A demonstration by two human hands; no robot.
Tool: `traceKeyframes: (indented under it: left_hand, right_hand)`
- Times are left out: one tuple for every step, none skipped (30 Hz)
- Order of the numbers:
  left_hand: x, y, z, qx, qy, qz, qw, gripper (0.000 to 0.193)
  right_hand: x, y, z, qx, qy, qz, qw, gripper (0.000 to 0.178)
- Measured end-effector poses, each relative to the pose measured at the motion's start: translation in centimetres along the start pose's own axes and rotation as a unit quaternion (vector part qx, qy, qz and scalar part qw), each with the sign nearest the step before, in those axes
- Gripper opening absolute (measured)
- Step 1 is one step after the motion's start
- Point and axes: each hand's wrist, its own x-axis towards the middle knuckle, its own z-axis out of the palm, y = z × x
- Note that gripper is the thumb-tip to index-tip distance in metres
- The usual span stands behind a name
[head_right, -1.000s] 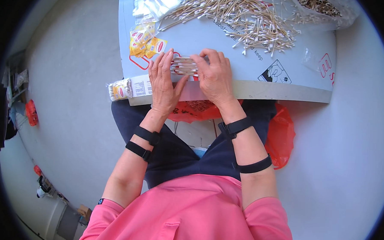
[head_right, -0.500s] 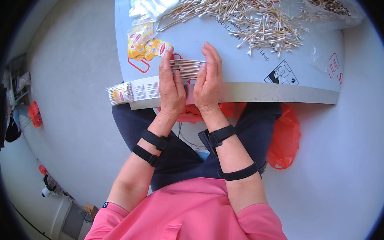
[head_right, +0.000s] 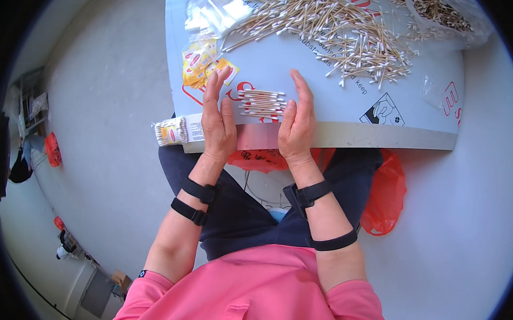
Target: Sorting cotton swabs and placing them into small plastic bags and containers.
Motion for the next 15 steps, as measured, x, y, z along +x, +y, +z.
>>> traceKeyframes:
  left_hand:
    - [-0.3, 0.4, 0.6, -0.064, 0.019, -0.043, 0.997, 0.054]
    - [-0.6, 0.7, 1.3, -0.127, 0.038, -0.086, 0.988, 0.053]
    - [-0.6, 1.0, 1.7, -0.111, 0.034, -0.073, 0.991, 0.052]
    - [-0.7, 1.5, 2.3, -0.112, 0.033, -0.074, 0.990, 0.052]
    - [-0.9, 2.1, 2.8, -0.137, 0.020, -0.082, 0.987, 0.052]
    - [-0.9, 2.5, 2.9, -0.161, 0.008, -0.091, 0.983, 0.052]
    - [-1.0, 2.8, 2.9, -0.152, 0.015, -0.095, 0.984, 0.052]
    - [-0.9, 2.6, 2.9, -0.153, 0.014, -0.096, 0.983, 0.052]
    - [-0.9, 2.1, 2.6, -0.137, 0.044, -0.093, 0.985, 0.054]
    - [-0.8, 1.7, 2.5, -0.120, 0.073, -0.089, 0.986, 0.056]
    - [-0.6, 1.4, 2.7, -0.122, 0.071, -0.086, 0.986, 0.056]
    - [-0.6, 1.6, 2.9, -0.123, 0.069, -0.086, 0.986, 0.056]
    - [-0.6, 1.9, 3.2, -0.112, 0.043, -0.083, 0.989, 0.053]
    - [-0.6, 2.2, 3.4, -0.101, 0.017, -0.079, 0.992, 0.050]
    - [-0.6, 2.3, 3.4, -0.136, 0.004, -0.095, 0.986, 0.059]
  right_hand:
    - [-0.1, 0.0, 0.4, -0.001, 0.000, 0.000, 1.000, 0.042]
    - [0.0, 0.1, 1.0, 0.011, 0.011, 0.001, 1.000, 0.042]
    - [0.1, 0.0, 1.5, 0.023, 0.022, 0.003, 0.999, 0.043]
    - [0.1, -0.2, 2.0, 0.022, 0.022, 0.004, 1.000, 0.043]
    - [0.2, -0.3, 2.5, 0.035, 0.017, -0.004, 0.999, 0.043]
    - [0.3, -0.4, 2.7, 0.048, 0.011, -0.011, 0.999, 0.043]
    - [0.3, -0.5, 2.6, 0.047, 0.009, -0.009, 0.999, 0.042]
    - [0.5, -0.4, 2.4, 0.046, 0.009, -0.008, 0.999, 0.042]
    - [0.5, -0.3, 2.2, 0.057, 0.025, -0.008, 0.998, 0.042]
    - [0.5, -0.3, 2.0, 0.068, 0.042, -0.008, 0.997, 0.042]
    - [0.5, -0.3, 2.1, 0.067, 0.042, -0.007, 0.997, 0.042]
    - [0.5, -0.5, 2.3, 0.068, 0.026, 0.013, 0.997, 0.040]
    - [0.5, -0.7, 2.4, 0.069, 0.011, 0.033, 0.997, 0.040]
    - [0.5, -0.6, 2.3, 0.068, 0.011, 0.034, 0.997, 0.040]
    - [0.6, -0.6, 2.3, 0.084, 0.003, 0.032, 0.996, 0.039]
